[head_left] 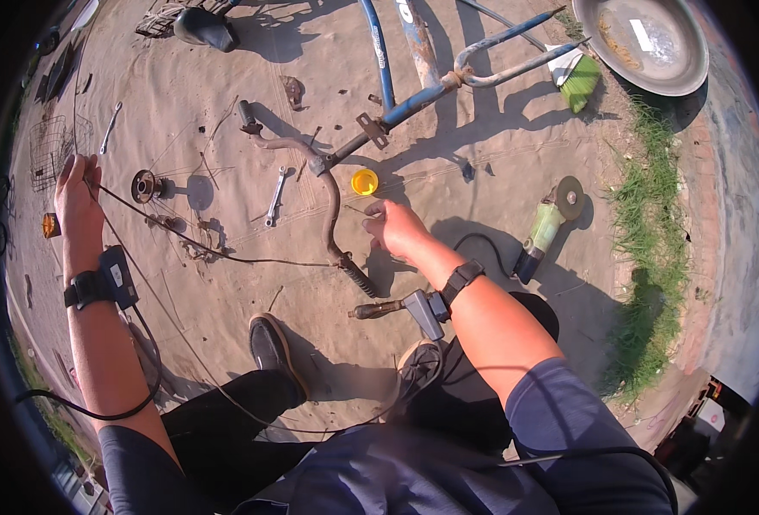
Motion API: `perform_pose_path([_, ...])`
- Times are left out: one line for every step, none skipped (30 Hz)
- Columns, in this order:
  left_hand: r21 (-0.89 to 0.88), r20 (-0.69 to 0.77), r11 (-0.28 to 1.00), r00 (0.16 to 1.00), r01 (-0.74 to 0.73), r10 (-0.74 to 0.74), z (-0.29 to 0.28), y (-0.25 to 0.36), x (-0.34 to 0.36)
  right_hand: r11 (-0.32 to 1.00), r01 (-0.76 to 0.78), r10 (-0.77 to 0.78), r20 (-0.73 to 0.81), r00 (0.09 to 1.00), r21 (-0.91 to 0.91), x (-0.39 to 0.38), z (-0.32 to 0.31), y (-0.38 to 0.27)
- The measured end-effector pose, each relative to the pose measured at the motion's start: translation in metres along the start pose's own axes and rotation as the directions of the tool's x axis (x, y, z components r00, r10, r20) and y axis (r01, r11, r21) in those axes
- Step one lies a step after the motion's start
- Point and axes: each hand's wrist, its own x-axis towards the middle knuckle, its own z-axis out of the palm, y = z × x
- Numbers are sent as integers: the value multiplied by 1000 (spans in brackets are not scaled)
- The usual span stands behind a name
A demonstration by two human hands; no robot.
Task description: The person uses an angle grinder on a bicycle frame, then handles a brake cable and wipes the frame with a cloth.
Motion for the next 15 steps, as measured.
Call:
perform_pose_path([-8, -22, 999, 999, -38, 38, 6, 17, 18, 1000, -18, 18, -4, 1000, 3, 1, -1, 4])
perform_pose_path([16, -32, 994, 994, -107, 108, 20, 31, 34, 999, 10, -9, -27, 1000, 39, 0, -6, 11])
perform_pose_path([48, -51, 982, 981, -183, 186, 26, 51, 48, 996, 48, -45, -40, 998, 74, -1, -8, 15])
perform_pose_path([69, -46, 968, 969, -241, 244, 15, 69, 70, 993, 42, -39, -24, 999, 111, -5, -8, 14])
perform_pose_path([92, -16, 951, 954, -297, 299, -3, 85, 93, 988, 34, -33, -9, 999, 149, -10, -10, 11])
perform_pose_path([138, 0, 922, 930, -363, 366, -37, 116, 110, 989, 25, -30, 30, 999, 148, -10, -2, 3])
perform_pose_path([161, 51, 895, 909, -416, 414, -57, 126, 123, 990, 6, -12, 42, 999, 142, -11, 0, 0])
perform_pose_path([197, 45, 899, 919, -392, 391, -80, 133, 131, 990, -11, 2, 62, 998, 138, -10, 2, -1])
perform_pose_path([211, 42, 908, 931, -362, 361, -95, 130, 140, 990, 0, -8, 59, 998, 139, -8, 2, 3])
perform_pose_path([228, 44, 915, 942, -334, 333, -100, 130, 142, 989, 10, -18, 55, 998, 145, -5, 2, 7])
perform_pose_path([245, 22, 922, 953, -300, 304, -105, 130, 142, 988, 21, -30, 55, 998, 150, -3, 4, 10])
perform_pose_path([268, -14, 932, 966, -245, 258, -113, 123, 139, 995, 8, -15, 70, 997, 104, 0, 7, 12])
perform_pose_path([282, -54, 941, 976, -186, 209, -117, 113, 129, 999, -7, 2, 86, 996, 52, 1, 9, 11])
perform_pose_path([273, -76, 954, 986, -122, 148, -117, 97, 122, 1000, -27, 27, 87, 996, 0, -1, 8, 12])
perform_pose_path([303, -104, 950, 988, -79, 116, -116, 78, 115, 995, -18, 26, 82, 996, -98, 0, 10, 16])
